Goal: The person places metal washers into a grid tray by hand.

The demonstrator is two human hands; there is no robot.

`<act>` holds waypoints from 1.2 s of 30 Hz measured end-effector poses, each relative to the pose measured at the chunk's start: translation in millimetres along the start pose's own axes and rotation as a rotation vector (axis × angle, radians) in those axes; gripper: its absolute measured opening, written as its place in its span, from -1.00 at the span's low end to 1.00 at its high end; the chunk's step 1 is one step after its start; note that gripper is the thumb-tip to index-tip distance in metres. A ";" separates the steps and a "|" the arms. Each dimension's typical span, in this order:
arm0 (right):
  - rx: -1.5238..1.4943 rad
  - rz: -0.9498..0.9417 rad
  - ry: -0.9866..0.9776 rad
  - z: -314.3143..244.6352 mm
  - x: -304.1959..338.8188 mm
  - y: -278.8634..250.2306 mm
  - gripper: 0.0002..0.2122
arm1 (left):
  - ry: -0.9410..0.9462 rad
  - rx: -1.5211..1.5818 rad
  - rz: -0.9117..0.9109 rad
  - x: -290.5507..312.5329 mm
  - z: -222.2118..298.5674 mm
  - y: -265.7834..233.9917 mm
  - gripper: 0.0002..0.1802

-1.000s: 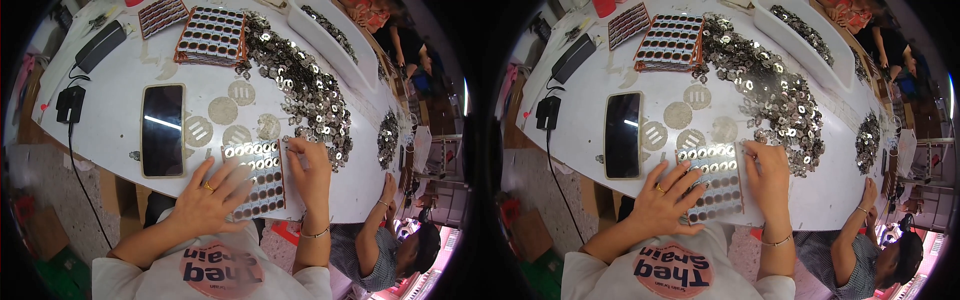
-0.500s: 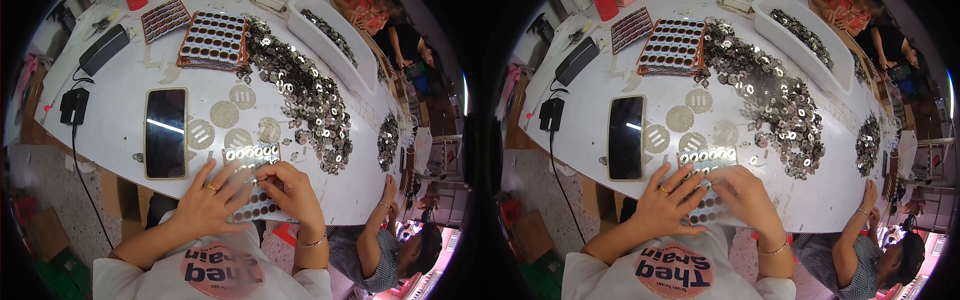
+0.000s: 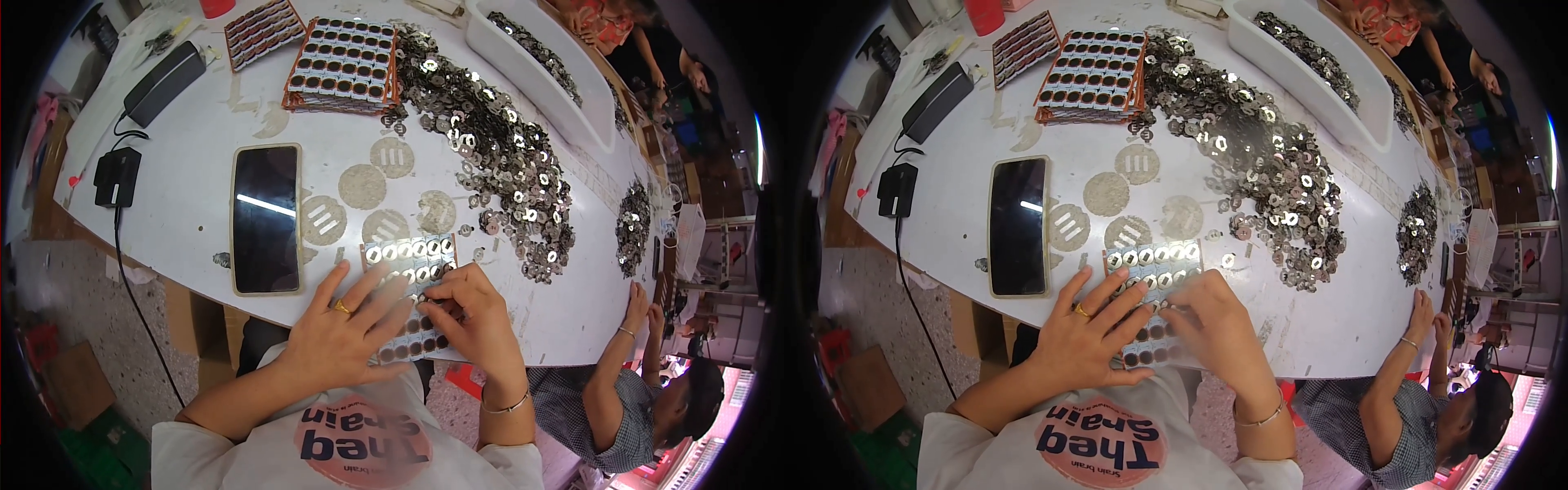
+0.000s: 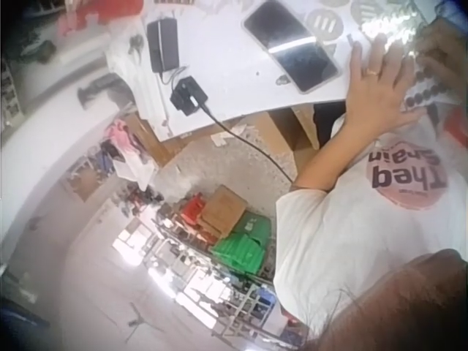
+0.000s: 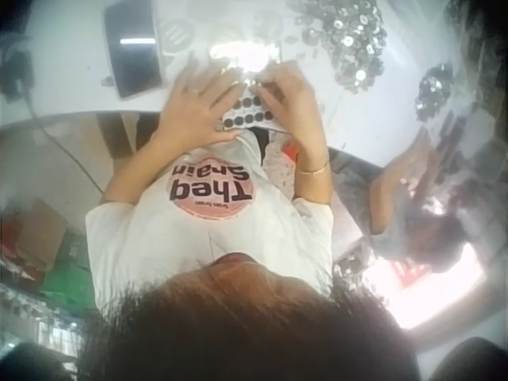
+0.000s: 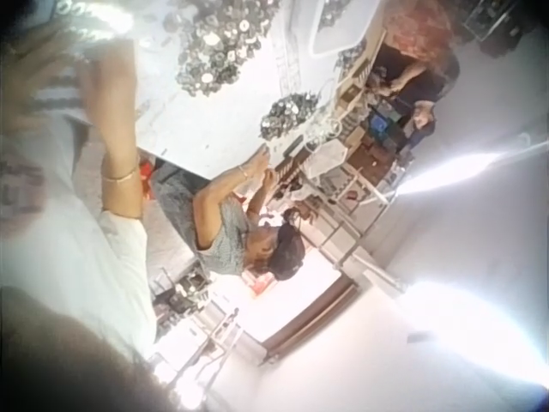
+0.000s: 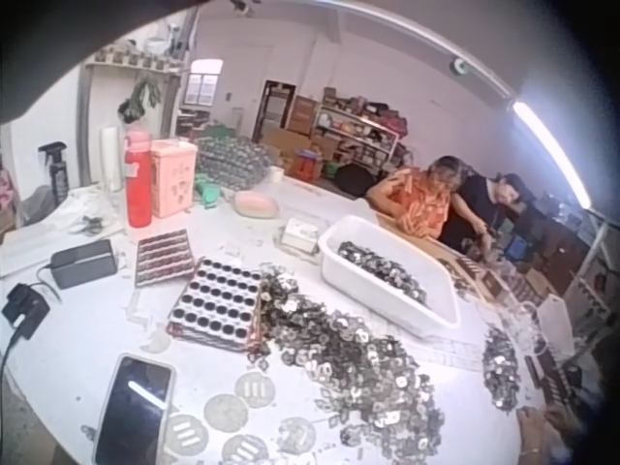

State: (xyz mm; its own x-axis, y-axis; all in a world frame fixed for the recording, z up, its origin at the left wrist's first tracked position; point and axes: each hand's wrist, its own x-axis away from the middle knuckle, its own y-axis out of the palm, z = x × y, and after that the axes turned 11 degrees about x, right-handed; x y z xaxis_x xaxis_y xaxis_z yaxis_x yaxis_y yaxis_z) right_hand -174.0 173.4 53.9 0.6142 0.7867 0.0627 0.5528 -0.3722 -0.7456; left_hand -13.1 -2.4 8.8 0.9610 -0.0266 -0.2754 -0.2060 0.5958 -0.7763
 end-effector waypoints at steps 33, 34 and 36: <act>-0.513 -0.078 0.270 6.7 8.9 5.3 -0.77 | -0.062 0.103 0.028 -10.7 6.8 -3.1 -0.38; -0.444 -0.057 0.185 8.1 10.5 7.6 -0.77 | -0.061 0.102 0.030 -10.5 6.7 -2.9 -0.37; -0.376 -0.035 0.101 6.4 11.4 7.0 -0.77 | -0.064 0.100 0.031 -9.8 6.4 -2.0 -0.37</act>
State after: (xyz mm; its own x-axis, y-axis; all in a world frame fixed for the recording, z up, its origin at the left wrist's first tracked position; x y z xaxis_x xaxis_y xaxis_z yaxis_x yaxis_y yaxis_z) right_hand -166.7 182.9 45.1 0.6329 0.7569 0.1628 0.7310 -0.5149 -0.4479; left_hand -20.9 1.8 16.7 0.9649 0.0419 -0.2592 -0.2190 0.6730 -0.7064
